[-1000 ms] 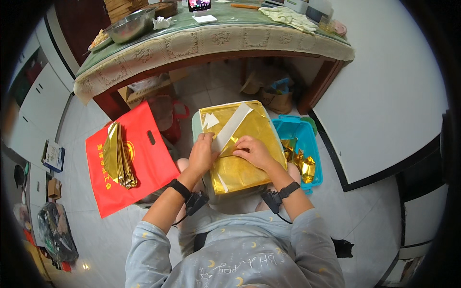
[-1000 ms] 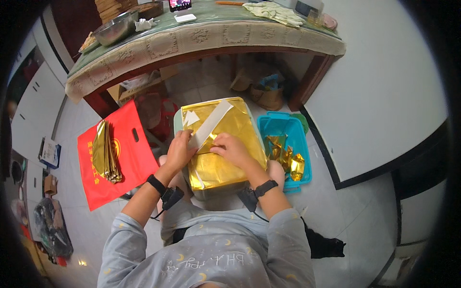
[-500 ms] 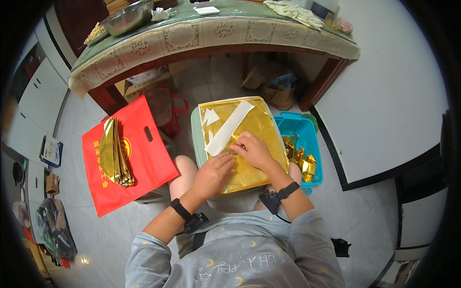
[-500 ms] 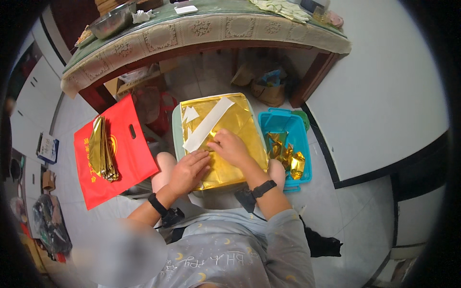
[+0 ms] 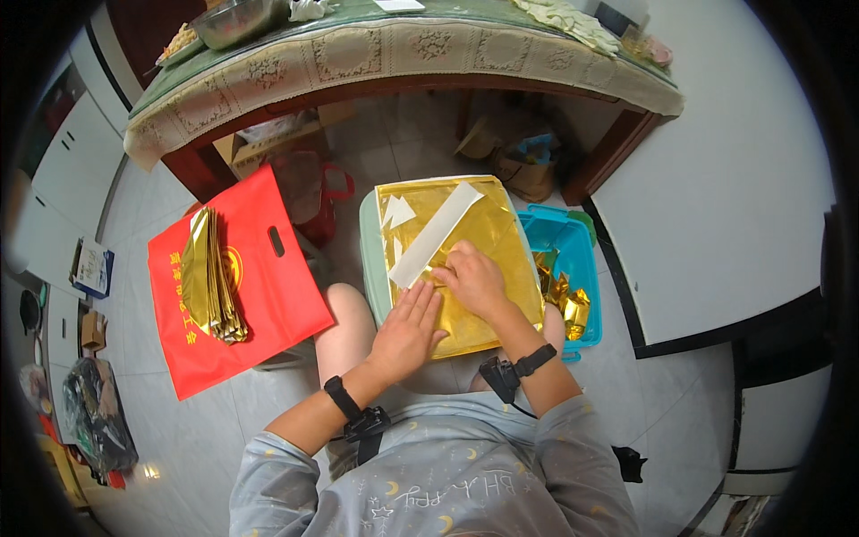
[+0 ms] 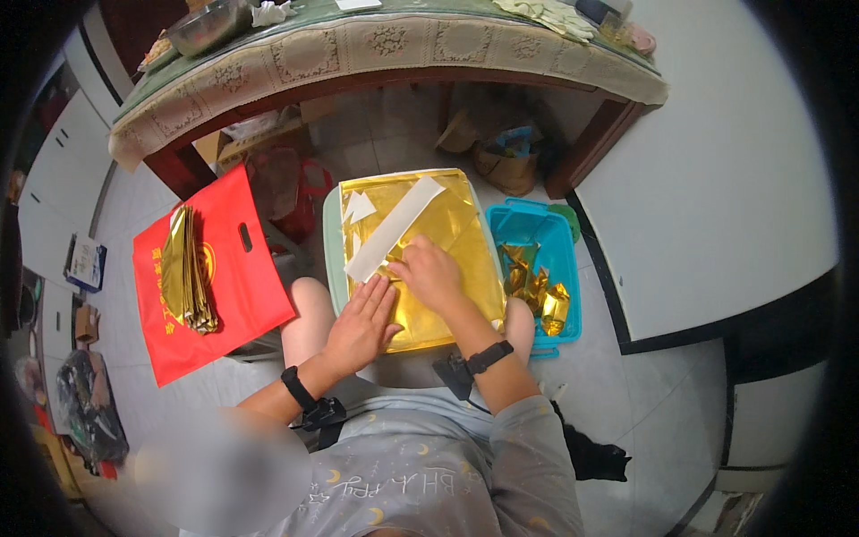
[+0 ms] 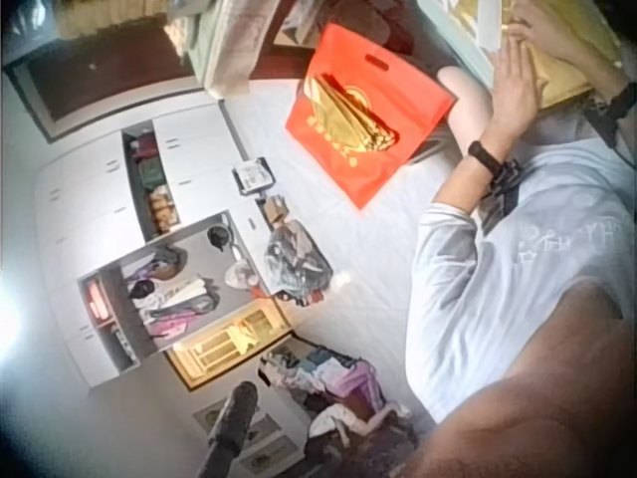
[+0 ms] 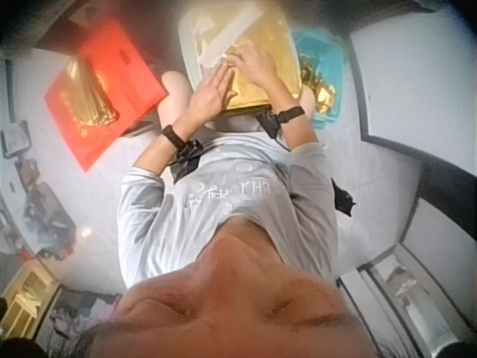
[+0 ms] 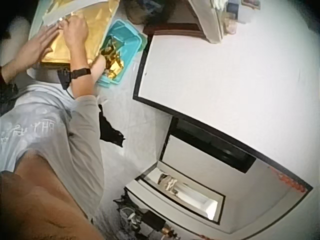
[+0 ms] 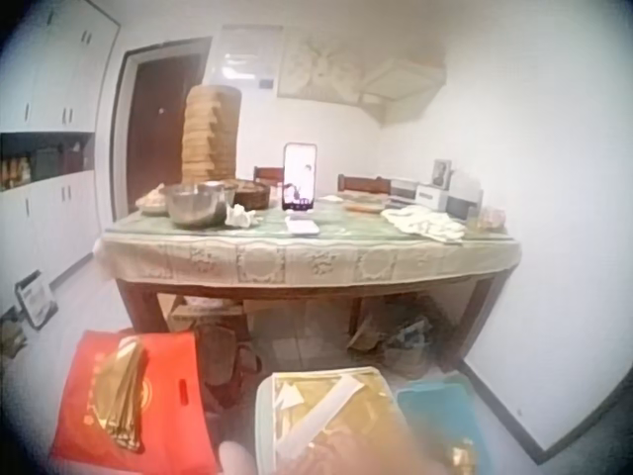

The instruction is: The person folds sheets of gold-colored paper into small packets by hand, then places them into a red paper bag. Another person assists by folding similar packets and placing them into the same bag.

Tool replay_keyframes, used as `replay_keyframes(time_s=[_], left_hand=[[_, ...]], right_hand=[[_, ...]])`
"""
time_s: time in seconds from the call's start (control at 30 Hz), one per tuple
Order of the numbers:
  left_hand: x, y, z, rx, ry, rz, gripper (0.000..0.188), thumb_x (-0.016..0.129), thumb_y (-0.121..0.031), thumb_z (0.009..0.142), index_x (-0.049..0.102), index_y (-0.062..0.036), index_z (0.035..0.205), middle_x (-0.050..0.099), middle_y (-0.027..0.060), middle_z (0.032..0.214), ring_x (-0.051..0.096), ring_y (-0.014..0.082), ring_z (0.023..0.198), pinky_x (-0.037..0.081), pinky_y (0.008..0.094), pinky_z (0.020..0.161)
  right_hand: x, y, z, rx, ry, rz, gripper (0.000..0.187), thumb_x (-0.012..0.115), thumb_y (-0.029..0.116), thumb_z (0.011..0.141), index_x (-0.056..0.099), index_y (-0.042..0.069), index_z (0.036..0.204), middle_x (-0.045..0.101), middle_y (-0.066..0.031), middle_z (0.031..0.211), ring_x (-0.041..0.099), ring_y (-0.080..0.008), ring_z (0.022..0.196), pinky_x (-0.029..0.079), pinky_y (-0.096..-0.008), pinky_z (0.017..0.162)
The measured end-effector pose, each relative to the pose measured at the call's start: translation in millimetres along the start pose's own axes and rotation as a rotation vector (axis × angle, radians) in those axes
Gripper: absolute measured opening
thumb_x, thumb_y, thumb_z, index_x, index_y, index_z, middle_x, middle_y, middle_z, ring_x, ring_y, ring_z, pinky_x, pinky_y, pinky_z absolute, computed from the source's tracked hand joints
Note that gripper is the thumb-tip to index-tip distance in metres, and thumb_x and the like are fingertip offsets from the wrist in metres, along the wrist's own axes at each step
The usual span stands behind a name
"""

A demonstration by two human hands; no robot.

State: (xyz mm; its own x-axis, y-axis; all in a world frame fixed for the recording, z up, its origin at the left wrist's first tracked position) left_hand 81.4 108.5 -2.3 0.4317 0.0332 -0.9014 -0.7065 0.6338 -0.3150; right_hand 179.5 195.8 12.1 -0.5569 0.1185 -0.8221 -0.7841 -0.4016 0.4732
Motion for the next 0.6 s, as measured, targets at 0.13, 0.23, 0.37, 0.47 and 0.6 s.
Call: replay_keyframes(time_s=[0.13, 0.23, 0.37, 0.47, 0.6], left_hand=[[2.9, 0.8, -1.1, -0.015, 0.007, 0.013, 0.064, 0.064, -0.032, 0.091, 0.045, 0.0064, 0.139, 0.041, 0.024, 0.149, 0.034, 0.0372, 0.142, 0.025, 0.0476, 0.119], [2.8, 0.3, -0.9, -0.019, 0.0, 0.009, 0.064, 0.064, -0.03, 0.091, 0.044, 0.006, 0.14, 0.04, 0.0244, 0.149, 0.035, 0.0381, 0.141, 0.025, 0.0494, 0.118], [3.7, 0.2, -1.1, -0.023, -0.003, 0.024, 0.063, 0.062, -0.031, 0.092, 0.044, 0.0059, 0.14, 0.04, 0.0249, 0.149, 0.035, 0.0389, 0.141, 0.023, 0.0521, 0.118], [4.7, 0.2, -1.5, -0.025, -0.005, 0.03, 0.062, 0.061, -0.031, 0.093, 0.045, 0.0058, 0.14, 0.041, 0.0252, 0.148, 0.035, 0.0395, 0.141, 0.022, 0.0538, 0.118], [5.0, -0.4, -1.0, -0.031, 0.005, 0.053, 0.061, 0.06, -0.031, 0.093, 0.046, 0.0056, 0.14, 0.042, 0.0251, 0.148, 0.035, 0.0396, 0.14, 0.021, 0.0548, 0.118]], right_hand=[[1.1, 0.4, 2.3, 0.006, 0.009, -0.026, 0.031, 0.071, 0.032, 0.085, 0.061, 0.004, 0.074, 0.058, -0.0136, 0.09, 0.062, -0.0346, 0.08, 0.05, -0.0447, 0.066], [1.1, 0.7, 2.6, 0.012, -0.005, -0.036, 0.031, 0.072, 0.032, 0.085, 0.061, 0.004, 0.074, 0.058, -0.0132, 0.089, 0.063, -0.034, 0.079, 0.05, -0.0445, 0.065], [0.2, 1.7, 3.4, 0.024, -0.015, -0.06, 0.032, 0.072, 0.033, 0.084, 0.063, 0.004, 0.073, 0.059, -0.0127, 0.088, 0.064, -0.0324, 0.079, 0.051, -0.0434, 0.064], [1.5, 3.1, 4.1, 0.045, -0.015, -0.108, 0.032, 0.073, 0.034, 0.084, 0.065, 0.005, 0.074, 0.059, -0.0118, 0.088, 0.064, -0.0308, 0.079, 0.052, -0.0418, 0.063], [1.4, 5.3, 4.0, 0.058, -0.054, -0.189, 0.033, 0.073, 0.038, 0.082, 0.067, 0.005, 0.076, 0.06, -0.0106, 0.088, 0.065, -0.0288, 0.079, 0.053, -0.0396, 0.064]])
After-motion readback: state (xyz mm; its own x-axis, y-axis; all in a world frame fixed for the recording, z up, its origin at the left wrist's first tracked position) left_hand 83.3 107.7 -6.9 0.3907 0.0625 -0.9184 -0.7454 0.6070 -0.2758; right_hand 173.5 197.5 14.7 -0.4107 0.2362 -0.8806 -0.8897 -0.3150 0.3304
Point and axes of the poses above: each hand's wrist, its own z-axis towards the middle knuckle, its own x-axis out of the palm, y = z × x, the point moved 10 cm from there along z, towards the middle knuckle
